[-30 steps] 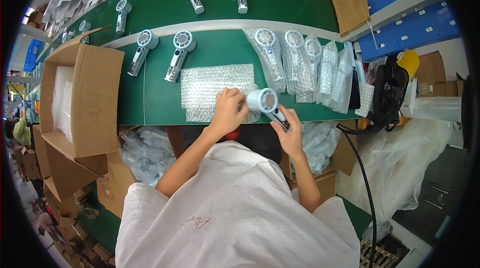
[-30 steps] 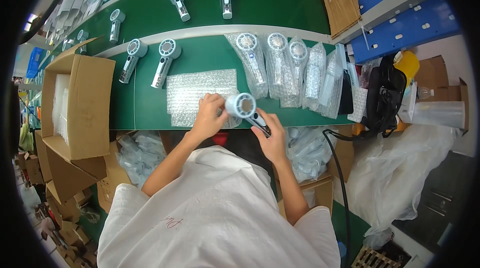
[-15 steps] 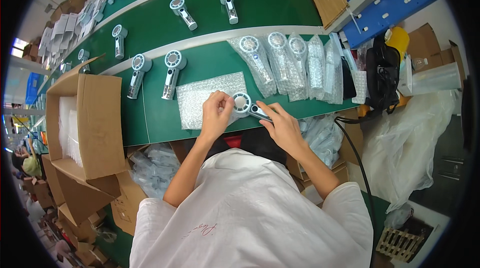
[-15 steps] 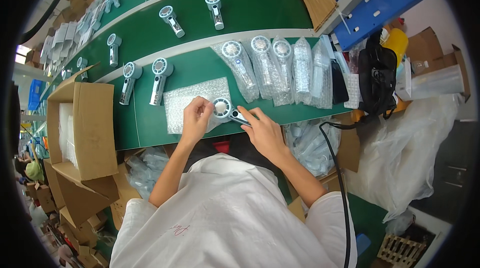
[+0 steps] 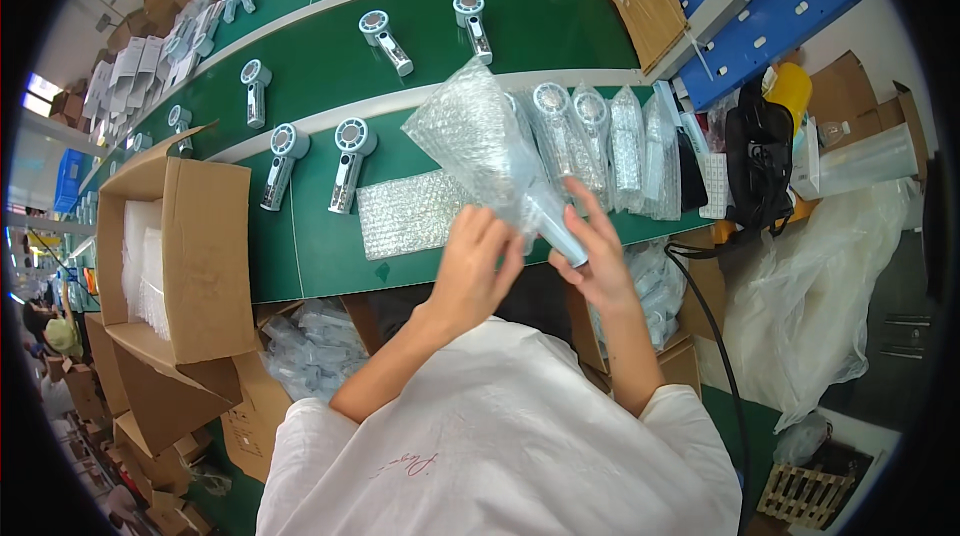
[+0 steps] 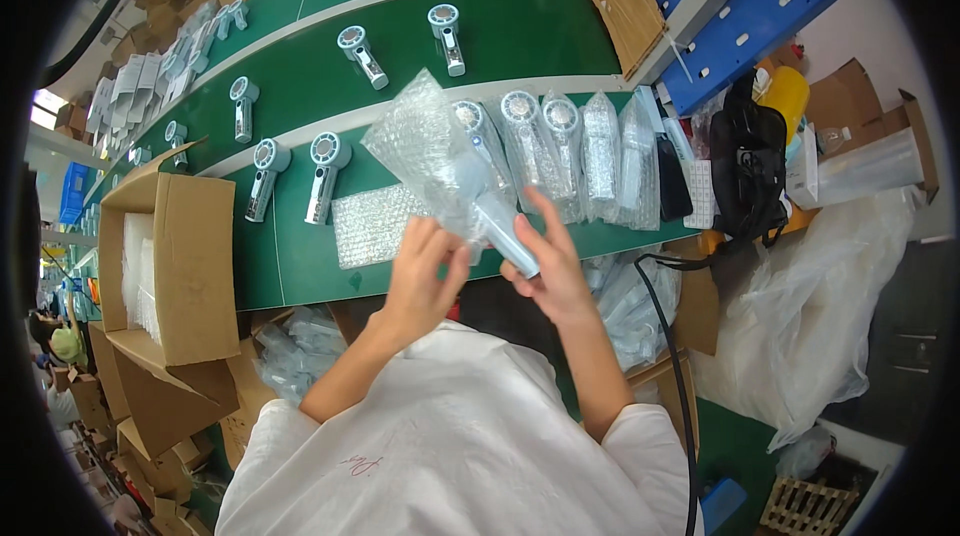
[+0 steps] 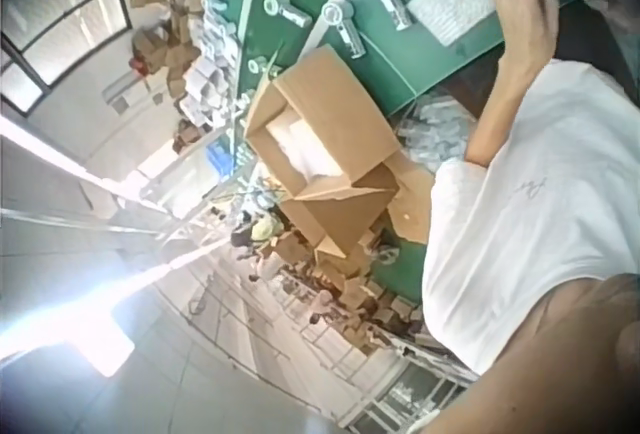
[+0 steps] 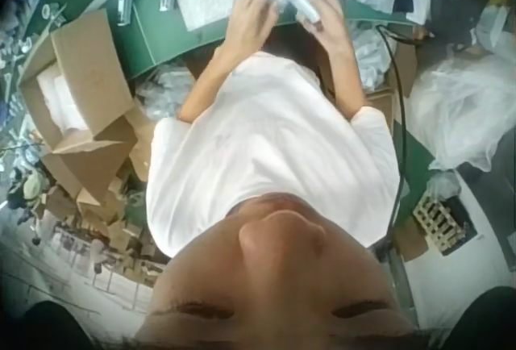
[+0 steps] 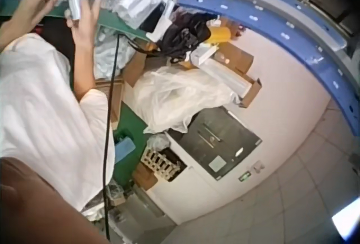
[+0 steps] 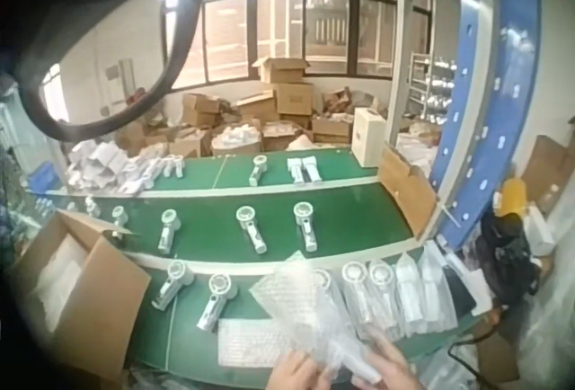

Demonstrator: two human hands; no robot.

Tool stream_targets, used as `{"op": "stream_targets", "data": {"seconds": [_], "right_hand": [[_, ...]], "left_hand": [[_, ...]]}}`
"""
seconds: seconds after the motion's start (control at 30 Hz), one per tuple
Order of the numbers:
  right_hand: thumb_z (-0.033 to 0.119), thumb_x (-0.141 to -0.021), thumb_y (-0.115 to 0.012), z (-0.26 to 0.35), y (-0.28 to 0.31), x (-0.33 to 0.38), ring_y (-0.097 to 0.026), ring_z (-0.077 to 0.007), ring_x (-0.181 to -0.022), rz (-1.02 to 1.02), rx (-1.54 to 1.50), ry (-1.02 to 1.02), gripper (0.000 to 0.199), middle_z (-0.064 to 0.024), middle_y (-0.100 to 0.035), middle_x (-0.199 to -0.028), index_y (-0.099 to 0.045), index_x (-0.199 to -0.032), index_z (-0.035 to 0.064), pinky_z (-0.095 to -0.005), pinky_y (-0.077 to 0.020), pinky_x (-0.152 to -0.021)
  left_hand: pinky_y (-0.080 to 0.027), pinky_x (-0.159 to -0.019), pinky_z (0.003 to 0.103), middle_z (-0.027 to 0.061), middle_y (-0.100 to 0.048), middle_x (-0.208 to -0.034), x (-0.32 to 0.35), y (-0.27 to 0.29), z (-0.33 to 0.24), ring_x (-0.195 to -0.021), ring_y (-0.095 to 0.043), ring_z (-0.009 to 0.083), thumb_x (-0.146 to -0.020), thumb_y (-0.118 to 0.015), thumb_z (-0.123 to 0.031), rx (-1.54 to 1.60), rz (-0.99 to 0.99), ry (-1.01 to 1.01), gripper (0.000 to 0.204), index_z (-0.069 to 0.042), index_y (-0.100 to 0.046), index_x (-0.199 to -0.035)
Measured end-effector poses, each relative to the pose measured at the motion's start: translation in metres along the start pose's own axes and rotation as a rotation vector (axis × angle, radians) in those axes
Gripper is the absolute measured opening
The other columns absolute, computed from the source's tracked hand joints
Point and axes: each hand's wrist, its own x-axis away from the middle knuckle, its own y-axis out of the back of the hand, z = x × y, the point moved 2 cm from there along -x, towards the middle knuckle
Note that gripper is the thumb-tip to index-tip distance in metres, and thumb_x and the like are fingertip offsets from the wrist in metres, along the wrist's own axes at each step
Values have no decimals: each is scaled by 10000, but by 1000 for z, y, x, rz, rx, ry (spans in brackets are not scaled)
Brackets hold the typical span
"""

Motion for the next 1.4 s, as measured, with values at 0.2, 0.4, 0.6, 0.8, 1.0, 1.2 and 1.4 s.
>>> {"op": "stream_targets", "data": {"seconds": [0.2,0.4,0.6,0.8,1.0,1.2,1.4], "right_hand": [[336,-1040,-533,31,-54,26,-671,-223,-727,67,-249,183,567,-190,-679,-1106,-370,-1485,24,-257,-512,-575],[511,-1059,-393,43,5,26,-635,-192,-639,448,-179,547,577,-176,-664,-1055,-496,-1351,24,-241,-501,-524],[547,-1049,-380,40,21,23,-629,-209,-709,620,-409,426,590,-162,-650,-1044,-533,-1287,29,-231,-477,-584],[503,-1045,-442,42,17,26,-598,-207,-877,447,182,279,503,-125,-638,-1052,-585,-1204,47,-272,-465,-804],[106,-916,-585,69,29,-14,-566,-217,-969,-160,952,497,249,-118,-611,-1148,-617,-1154,43,-294,-413,-943],[128,-928,-605,64,81,-82,-536,-310,-1171,-574,1411,484,310,-171,-578,-1273,-629,-1231,60,-361,-409,-1023],[111,-907,-633,51,89,-86,-516,-327,-1187,-675,1502,1060,336,-150,-540,-1327,-637,-1238,53,-413,-406,-1047]], "left_hand": [[-383,-671,310,58,-460,-806,-87,13,-1,-736,-415,212,-885,-593,-32,204,23,-4,67,-43,-545,-839],[-381,-652,309,58,-462,-811,-125,33,-59,-741,-424,210,-876,-587,-30,244,114,-317,81,-50,-526,-826],[-388,-704,319,75,-458,-873,-91,-4,-58,-807,-438,229,-857,-607,-44,397,171,-400,82,-59,-527,-857],[-406,-808,347,86,-490,-905,-28,-32,-62,-845,-470,238,-886,-626,-102,258,327,-508,83,-50,-567,-913],[-440,-776,344,72,-524,-902,-18,-21,20,-820,-518,251,-846,-703,-109,27,200,-68,154,-60,-573,-912],[-468,-661,362,93,-504,-858,15,-33,104,-749,-542,266,-796,-744,-150,-173,197,197,250,-57,-532,-891],[-472,-580,375,78,-540,-748,23,-40,117,-648,-561,274,-794,-741,-217,-373,99,277,262,-57,-536,-828]]}}
